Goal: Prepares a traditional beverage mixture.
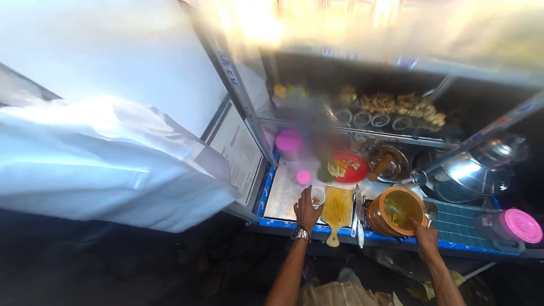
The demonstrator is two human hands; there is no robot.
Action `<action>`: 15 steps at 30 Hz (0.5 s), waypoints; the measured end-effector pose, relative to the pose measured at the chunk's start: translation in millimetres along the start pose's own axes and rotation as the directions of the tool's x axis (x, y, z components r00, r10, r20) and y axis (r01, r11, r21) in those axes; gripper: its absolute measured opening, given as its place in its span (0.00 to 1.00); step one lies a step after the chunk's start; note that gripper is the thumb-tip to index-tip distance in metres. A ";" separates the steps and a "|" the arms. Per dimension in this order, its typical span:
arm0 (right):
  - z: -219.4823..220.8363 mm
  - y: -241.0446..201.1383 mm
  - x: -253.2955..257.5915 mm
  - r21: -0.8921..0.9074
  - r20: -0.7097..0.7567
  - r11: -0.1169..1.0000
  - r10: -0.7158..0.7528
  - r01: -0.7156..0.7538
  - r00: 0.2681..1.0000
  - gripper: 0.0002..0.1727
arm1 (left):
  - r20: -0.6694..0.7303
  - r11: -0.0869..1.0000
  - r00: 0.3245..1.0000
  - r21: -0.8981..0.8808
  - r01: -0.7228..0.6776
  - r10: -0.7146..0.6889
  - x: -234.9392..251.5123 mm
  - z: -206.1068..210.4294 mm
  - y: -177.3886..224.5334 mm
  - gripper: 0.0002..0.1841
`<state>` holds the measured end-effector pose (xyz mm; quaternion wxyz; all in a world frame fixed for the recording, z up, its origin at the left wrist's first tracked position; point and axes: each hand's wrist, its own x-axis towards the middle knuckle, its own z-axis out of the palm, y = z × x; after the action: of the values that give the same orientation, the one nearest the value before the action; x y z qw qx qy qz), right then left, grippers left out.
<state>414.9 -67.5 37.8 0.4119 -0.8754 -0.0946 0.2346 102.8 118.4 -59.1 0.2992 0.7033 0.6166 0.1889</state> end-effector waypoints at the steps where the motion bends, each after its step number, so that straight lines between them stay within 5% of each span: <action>1: -0.2 -1.0 -0.2 0.043 0.019 0.998 0.049 -0.050 0.999 0.24 | 0.013 1.000 1.000 0.004 0.018 -0.018 -1.5 -1.7 -0.3 0.53; 4: -0.5 -2.3 4.8 0.126 0.075 0.980 0.143 -0.152 0.987 0.18 | -0.063 0.999 0.998 0.005 0.032 -0.031 -14.4 -6.7 -5.2 0.66; 6: -1.3 -3.5 6.6 0.150 0.092 0.975 0.152 -0.164 0.984 0.16 | -0.180 0.999 0.983 -0.016 0.037 -0.039 -31.2 -13.4 -9.7 0.66; 11: -7.5 -7.9 -13.7 0.123 0.006 0.991 0.057 -0.058 0.998 0.17 | -0.434 0.963 0.901 -0.240 -0.125 0.009 -80.3 -46.1 -21.9 0.40; 15: -45.2 -23.5 -57.7 -0.003 0.100 0.994 -0.105 0.106 0.989 0.20 | -0.272 0.844 0.960 -0.499 -0.194 0.060 -120.1 -87.0 -14.2 0.22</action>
<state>387.3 -103.7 99.9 0.4147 -0.8583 -0.1621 0.2552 16.7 17.8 9.2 0.3866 0.6064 0.5262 0.4539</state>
